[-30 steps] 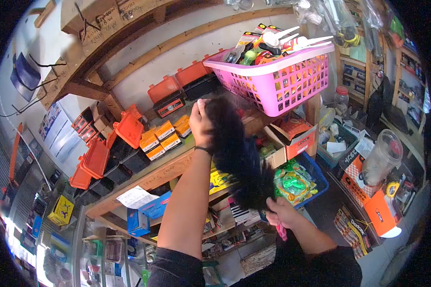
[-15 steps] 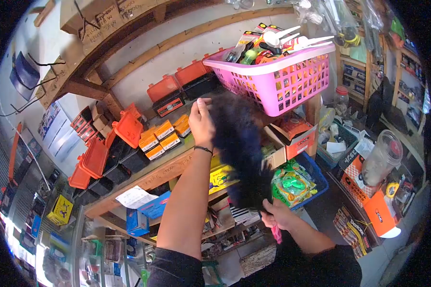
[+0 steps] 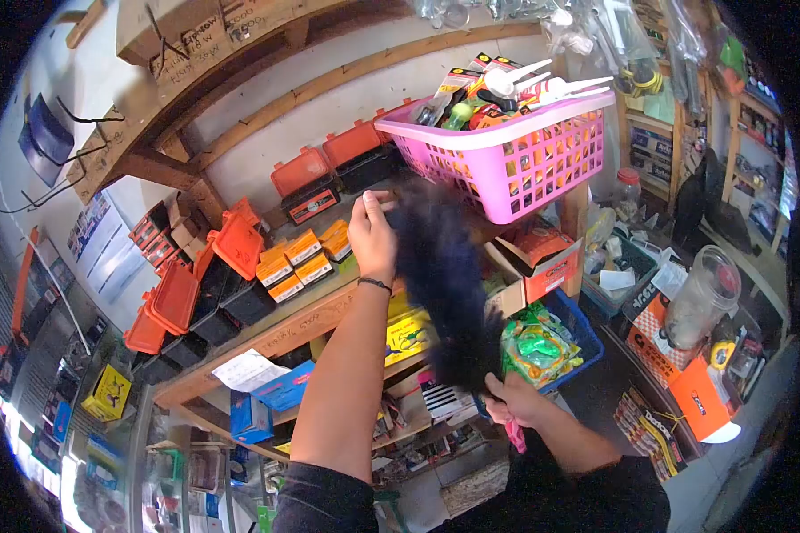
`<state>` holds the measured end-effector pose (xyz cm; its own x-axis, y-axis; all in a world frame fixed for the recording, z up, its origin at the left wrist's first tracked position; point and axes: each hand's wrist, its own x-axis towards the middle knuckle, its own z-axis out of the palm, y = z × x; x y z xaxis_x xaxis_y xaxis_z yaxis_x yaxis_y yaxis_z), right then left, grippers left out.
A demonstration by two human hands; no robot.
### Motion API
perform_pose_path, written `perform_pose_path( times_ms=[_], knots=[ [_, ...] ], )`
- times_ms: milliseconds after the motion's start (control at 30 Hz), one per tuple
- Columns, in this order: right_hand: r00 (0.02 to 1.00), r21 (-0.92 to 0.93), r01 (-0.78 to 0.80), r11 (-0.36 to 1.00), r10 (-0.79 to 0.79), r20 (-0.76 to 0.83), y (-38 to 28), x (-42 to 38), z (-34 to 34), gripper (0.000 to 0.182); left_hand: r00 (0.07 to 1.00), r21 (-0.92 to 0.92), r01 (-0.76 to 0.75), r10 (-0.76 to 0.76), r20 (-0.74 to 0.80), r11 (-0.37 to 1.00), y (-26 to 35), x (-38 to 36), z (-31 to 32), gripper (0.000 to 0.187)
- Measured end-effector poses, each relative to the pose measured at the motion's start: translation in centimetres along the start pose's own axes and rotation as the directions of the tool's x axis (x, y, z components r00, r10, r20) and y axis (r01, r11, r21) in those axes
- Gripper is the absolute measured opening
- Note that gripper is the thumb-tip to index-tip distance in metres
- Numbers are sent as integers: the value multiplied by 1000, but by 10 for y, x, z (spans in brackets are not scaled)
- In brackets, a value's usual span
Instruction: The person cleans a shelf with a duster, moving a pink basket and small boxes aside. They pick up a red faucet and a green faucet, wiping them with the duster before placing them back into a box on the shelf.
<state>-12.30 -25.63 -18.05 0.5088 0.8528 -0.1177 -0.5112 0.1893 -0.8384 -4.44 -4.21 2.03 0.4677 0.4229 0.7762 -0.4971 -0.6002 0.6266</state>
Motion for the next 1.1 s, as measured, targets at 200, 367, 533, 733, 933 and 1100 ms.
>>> perform_pose_path(
  times_ms=[200,367,533,733,933,1100],
  knots=[
    [985,81,125,989,-114,-131,-1,-3,11,41,997,-67,61,-58,46,996,5,-2,1,35],
    [975,84,126,988,-108,-196,-13,-5,10,40,998,64,48,-51,38,997,-15,6,-2,37],
    [997,-135,35,990,-45,-69,-3,-2,1,46,999,26,42,-43,31,999,1,4,-2,39],
    [981,16,101,995,-97,-168,-11,0,7,45,995,-43,83,-80,58,996,1,0,1,39],
    [968,77,156,985,-137,-211,-10,8,2,48,999,-21,-29,30,24,999,10,-7,2,34],
    [992,-7,95,995,-96,-82,-12,-1,4,48,999,148,-21,25,-28,989,6,-2,1,35]
  ],
)
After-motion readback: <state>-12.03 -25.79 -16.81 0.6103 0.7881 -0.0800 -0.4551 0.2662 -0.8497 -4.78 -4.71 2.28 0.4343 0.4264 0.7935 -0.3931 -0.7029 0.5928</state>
